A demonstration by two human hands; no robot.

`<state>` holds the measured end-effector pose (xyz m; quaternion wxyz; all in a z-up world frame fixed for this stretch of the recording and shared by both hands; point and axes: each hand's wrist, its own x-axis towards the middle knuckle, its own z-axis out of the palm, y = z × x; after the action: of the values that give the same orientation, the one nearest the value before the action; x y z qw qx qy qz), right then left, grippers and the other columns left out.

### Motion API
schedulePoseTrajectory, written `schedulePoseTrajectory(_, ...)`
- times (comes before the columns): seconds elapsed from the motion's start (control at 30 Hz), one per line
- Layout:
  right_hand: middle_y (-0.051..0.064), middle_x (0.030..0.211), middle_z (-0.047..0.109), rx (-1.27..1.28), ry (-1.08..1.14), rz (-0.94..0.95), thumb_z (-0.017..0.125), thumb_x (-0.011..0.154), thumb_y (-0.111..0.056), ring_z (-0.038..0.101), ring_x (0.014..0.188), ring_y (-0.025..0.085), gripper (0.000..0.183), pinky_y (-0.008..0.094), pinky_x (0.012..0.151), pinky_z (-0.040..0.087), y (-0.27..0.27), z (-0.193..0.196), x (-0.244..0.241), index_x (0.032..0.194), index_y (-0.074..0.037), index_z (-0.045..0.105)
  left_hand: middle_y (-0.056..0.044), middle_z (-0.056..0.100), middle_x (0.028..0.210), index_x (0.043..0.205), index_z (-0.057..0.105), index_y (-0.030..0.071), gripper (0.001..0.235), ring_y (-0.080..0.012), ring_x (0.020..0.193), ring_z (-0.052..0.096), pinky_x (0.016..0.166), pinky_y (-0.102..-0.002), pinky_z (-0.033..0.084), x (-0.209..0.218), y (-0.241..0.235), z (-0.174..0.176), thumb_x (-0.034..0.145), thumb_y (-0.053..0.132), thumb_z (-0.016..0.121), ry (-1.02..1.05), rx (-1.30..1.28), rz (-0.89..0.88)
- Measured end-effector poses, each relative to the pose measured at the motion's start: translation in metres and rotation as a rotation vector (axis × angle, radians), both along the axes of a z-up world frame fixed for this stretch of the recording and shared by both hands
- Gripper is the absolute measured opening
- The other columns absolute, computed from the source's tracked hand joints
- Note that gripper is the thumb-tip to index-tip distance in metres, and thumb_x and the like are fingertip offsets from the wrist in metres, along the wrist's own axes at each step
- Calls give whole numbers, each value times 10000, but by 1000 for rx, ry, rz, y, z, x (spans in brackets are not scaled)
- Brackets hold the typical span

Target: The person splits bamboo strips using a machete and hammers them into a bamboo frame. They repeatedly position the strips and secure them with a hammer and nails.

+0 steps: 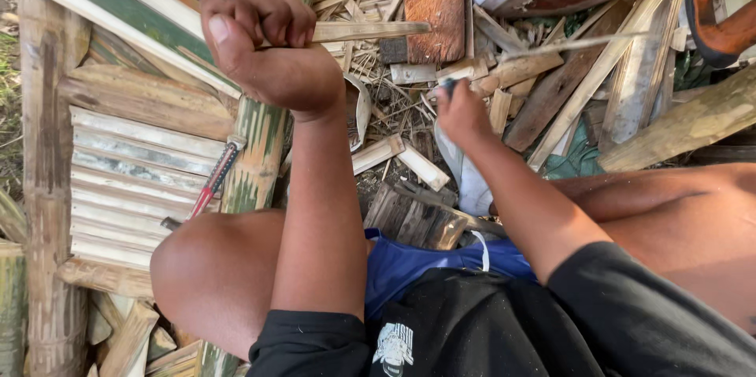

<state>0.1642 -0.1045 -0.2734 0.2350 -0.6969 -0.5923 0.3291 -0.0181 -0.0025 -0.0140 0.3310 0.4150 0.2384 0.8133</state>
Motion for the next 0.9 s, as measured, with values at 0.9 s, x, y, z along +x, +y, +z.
schedulePoseTrajectory(0.9,211,667,640,248,253,52,617,1021,-308,697,614,387,363,481,565,512,-32,182,-2,1032,41,522,-65,489,758,1000,485,59,323,-138,661,459,627,-287,398,37,-1,16,1165,331,540,379,29,-347)
